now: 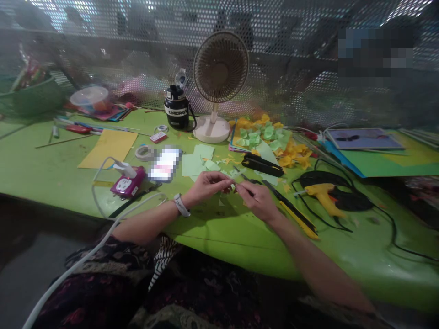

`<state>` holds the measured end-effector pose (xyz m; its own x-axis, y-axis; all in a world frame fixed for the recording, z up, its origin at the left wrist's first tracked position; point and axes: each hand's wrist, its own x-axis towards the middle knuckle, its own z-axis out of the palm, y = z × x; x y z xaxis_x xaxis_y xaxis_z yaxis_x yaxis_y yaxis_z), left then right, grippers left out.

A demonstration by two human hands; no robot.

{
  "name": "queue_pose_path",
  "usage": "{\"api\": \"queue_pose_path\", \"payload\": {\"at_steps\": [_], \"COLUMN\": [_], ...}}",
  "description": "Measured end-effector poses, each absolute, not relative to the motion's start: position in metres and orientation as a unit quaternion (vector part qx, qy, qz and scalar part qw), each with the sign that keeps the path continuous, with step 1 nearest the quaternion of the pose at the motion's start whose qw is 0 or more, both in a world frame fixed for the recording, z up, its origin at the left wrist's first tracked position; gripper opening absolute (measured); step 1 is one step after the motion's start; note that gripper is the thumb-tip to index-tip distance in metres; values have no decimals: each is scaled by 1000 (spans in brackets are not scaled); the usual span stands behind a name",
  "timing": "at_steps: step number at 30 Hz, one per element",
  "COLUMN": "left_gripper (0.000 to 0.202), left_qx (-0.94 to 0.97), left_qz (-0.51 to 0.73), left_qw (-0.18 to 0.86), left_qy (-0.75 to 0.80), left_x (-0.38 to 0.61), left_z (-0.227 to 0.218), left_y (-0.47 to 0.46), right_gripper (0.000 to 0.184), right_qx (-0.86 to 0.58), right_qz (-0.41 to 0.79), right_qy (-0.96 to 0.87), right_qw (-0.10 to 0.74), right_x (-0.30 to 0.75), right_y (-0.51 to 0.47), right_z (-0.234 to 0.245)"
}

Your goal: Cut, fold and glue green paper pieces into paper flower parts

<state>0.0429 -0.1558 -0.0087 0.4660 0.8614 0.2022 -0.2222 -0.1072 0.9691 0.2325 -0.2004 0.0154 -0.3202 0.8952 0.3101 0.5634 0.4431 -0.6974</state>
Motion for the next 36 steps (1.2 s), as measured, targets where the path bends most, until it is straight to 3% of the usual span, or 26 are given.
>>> {"api": "queue_pose_path", "payload": {"at_steps": [11, 21, 36], "left_gripper": [25, 25, 20], "left_qx": [524, 493, 518], "left_qz": [472, 522, 523], "left_qw": [654, 635, 621], "left_qy": [273, 285, 272], "left_x": [48, 50, 48], "left_z": [-12, -11, -10], "left_y": [-161, -160, -159], "right_gripper": [39, 20, 19], "right_qx": [-484, -455, -449], "right_qz": [302, 164, 214], "right_qy": [-749, -768, -753], "right_qw": [338, 420, 432], "right_x": [233, 225, 229], "right_y": [-199, -200, -200], "right_z": [13, 0, 2]}}
